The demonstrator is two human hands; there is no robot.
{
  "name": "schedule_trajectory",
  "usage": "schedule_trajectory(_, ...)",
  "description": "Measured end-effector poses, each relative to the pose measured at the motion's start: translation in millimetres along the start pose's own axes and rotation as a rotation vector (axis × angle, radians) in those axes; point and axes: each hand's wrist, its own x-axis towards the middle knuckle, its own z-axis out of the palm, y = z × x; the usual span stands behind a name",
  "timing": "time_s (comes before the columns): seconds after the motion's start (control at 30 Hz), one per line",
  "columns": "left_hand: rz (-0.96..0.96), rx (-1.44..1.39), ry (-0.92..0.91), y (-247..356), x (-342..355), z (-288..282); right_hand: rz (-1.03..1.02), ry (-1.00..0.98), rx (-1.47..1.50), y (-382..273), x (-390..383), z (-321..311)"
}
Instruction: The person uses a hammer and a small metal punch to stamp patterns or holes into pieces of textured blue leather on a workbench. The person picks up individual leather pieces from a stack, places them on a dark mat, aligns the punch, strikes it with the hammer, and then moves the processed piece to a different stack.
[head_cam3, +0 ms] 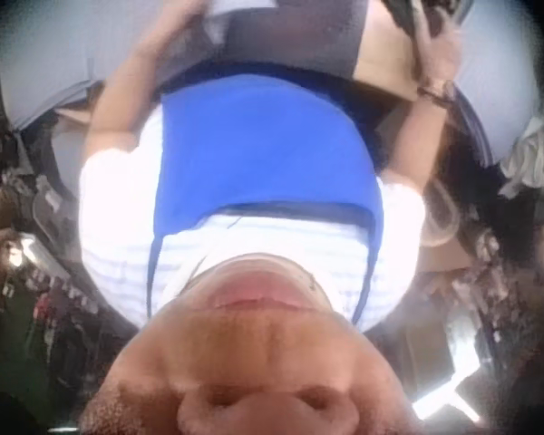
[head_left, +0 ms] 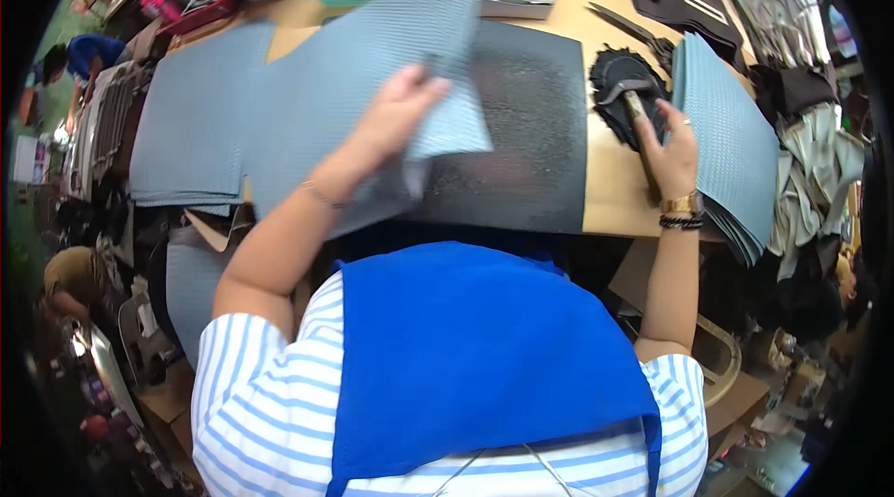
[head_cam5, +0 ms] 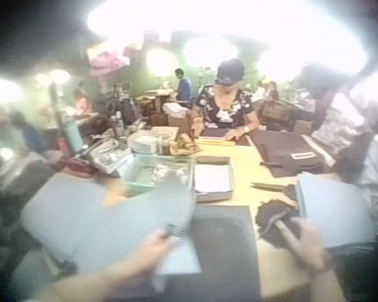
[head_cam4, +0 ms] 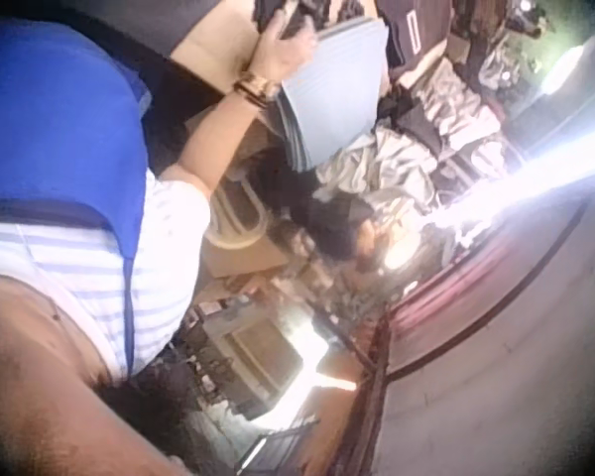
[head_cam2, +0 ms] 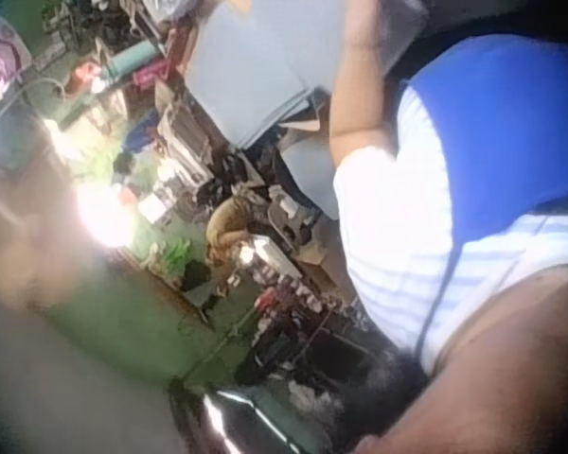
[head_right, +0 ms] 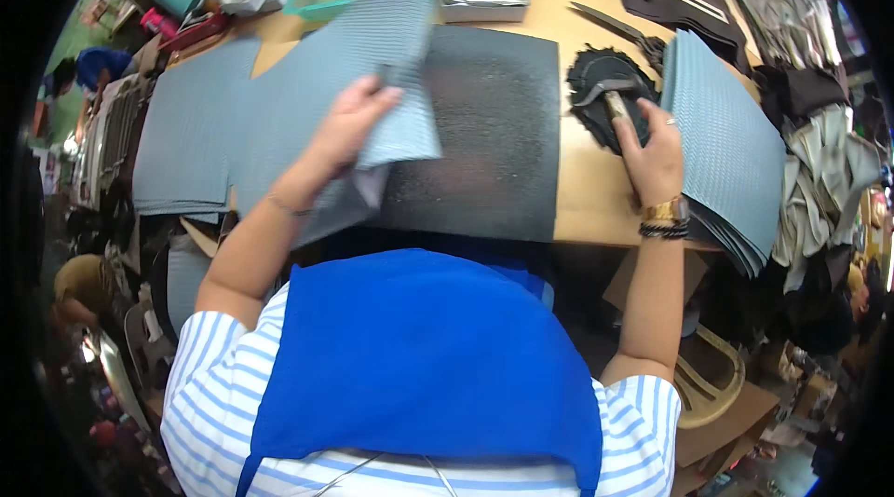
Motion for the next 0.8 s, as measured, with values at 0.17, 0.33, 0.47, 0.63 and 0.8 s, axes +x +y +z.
schedule_trajectory(0.17,0.037,0.067,-0.213,-26.9,12.7,100.5,0.119,-0.046,-0.195,-6.1,-22.5,24.4)
schedule_trajectory(0.33,-0.023,0.154,-0.410,-3.0,-1.1,109.9,0.164,-0.108,-0.127,23.2,-23.2,34.0)
schedule_trajectory(0.47,0.081,0.317,-0.364,6.4,13.0,70.9,0.252,-0.061,0.239,-3.4,-15.7,28.2)
schedule_trajectory(0.63,0.454,0.076,0.144,-4.6,90.7,-0.9,0.369,-0.262,0.714,-85.7,-22.2,25.1)
schedule_trajectory(0.8,0.559,0.750,0.403,-8.4,108.3,-48.6,-0.043,-0.343,0.471,-125.3,-32.1,36.5)
